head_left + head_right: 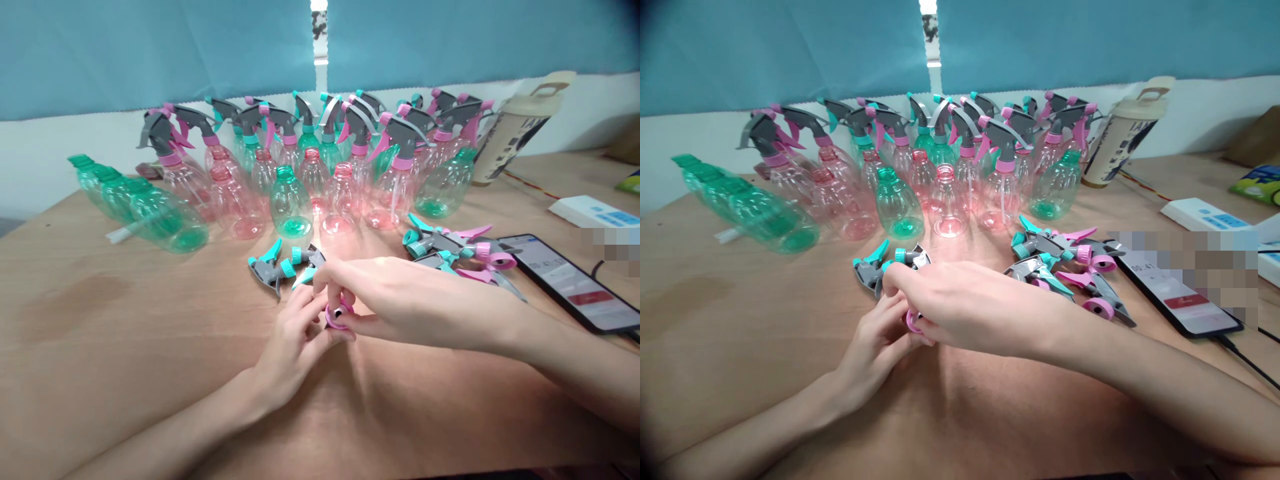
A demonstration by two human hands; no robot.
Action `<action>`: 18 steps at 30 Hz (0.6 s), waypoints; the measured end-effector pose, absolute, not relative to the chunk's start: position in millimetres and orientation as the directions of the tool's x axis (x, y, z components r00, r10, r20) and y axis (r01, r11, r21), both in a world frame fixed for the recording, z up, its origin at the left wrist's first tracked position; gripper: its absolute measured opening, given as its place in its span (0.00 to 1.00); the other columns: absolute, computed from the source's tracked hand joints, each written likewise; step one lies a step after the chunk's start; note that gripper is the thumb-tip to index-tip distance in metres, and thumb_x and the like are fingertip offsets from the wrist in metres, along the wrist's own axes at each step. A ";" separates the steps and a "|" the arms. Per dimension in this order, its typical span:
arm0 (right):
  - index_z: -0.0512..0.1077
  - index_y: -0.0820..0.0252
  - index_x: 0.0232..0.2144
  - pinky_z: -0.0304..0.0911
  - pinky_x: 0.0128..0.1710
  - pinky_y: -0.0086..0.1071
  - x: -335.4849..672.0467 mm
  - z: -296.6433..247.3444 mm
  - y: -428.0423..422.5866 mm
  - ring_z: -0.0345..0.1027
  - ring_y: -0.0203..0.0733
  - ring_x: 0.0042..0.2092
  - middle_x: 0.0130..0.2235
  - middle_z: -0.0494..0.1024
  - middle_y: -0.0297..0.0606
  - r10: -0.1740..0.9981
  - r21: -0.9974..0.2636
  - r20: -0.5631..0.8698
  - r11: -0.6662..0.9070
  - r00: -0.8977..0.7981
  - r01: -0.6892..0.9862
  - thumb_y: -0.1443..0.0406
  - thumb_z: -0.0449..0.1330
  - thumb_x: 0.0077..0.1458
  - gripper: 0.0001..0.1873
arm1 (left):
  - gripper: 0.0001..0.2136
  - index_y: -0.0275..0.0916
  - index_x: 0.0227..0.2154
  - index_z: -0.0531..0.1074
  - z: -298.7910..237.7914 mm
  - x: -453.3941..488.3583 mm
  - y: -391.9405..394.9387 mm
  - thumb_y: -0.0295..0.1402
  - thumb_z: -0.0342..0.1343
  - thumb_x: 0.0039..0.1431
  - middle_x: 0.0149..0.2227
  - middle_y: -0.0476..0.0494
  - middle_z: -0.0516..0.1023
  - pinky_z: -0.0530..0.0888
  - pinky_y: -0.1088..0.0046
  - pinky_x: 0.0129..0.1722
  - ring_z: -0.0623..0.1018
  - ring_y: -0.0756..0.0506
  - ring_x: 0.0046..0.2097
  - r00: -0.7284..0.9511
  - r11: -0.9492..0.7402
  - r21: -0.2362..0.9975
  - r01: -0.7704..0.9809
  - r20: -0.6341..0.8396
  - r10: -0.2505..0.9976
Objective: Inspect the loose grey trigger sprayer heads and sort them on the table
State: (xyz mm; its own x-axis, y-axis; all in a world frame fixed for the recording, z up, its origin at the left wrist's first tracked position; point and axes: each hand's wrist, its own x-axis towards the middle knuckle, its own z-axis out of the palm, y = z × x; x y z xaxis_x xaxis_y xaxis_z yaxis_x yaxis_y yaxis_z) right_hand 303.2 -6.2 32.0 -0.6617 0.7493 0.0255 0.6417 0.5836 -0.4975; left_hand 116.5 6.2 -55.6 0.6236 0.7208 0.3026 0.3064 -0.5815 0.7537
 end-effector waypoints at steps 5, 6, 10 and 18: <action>0.63 0.57 0.42 0.57 0.29 0.29 311.6 30.7 -5.1 0.68 0.37 0.32 0.35 0.76 0.34 0.761 -0.508 0.035 0.572 -0.648 0.644 0.69 0.56 0.55 0.11 | 0.07 0.41 0.36 0.74 -54.3 118.0 5.2 0.37 0.55 0.61 0.41 0.44 0.73 0.68 0.68 0.44 0.69 0.43 0.45 0.613 -0.580 0.750 0.317 0.305 0.729; 0.63 0.56 0.42 0.57 0.29 0.29 313.5 30.5 -4.9 0.68 0.37 0.31 0.35 0.76 0.33 0.765 -0.510 0.046 0.571 -0.642 0.644 0.68 0.56 0.55 0.11 | 0.07 0.41 0.36 0.74 -53.8 118.3 5.1 0.37 0.55 0.60 0.41 0.44 0.73 0.68 0.68 0.43 0.69 0.43 0.45 0.611 -0.581 0.748 0.320 0.305 0.730; 0.64 0.56 0.41 0.57 0.29 0.29 316.1 30.6 -5.5 0.68 0.37 0.31 0.35 0.76 0.34 0.765 -0.502 0.050 0.575 -0.642 0.646 0.69 0.55 0.56 0.09 | 0.06 0.40 0.35 0.74 -51.3 118.8 5.4 0.36 0.54 0.61 0.42 0.44 0.73 0.67 0.68 0.45 0.69 0.43 0.45 0.629 -0.601 0.735 0.314 0.313 0.712; 0.63 0.58 0.43 0.57 0.29 0.29 308.2 32.8 -6.0 0.69 0.37 0.35 0.38 0.75 0.37 0.728 -0.520 0.010 0.590 -0.686 0.618 0.71 0.52 0.57 0.10 | 0.12 0.39 0.34 0.73 -54.6 117.4 6.1 0.42 0.50 0.63 0.42 0.41 0.72 0.68 0.64 0.47 0.68 0.41 0.46 0.651 -0.633 0.702 0.327 0.318 0.689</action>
State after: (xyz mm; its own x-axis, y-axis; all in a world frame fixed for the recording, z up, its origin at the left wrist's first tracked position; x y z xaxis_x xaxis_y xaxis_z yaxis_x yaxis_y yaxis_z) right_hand 308.2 -6.0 32.8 -0.6859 0.7276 0.0105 0.6177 0.5898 -0.5202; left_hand 117.4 6.1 -54.6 0.6507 0.6894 0.3183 0.3275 -0.6330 0.7015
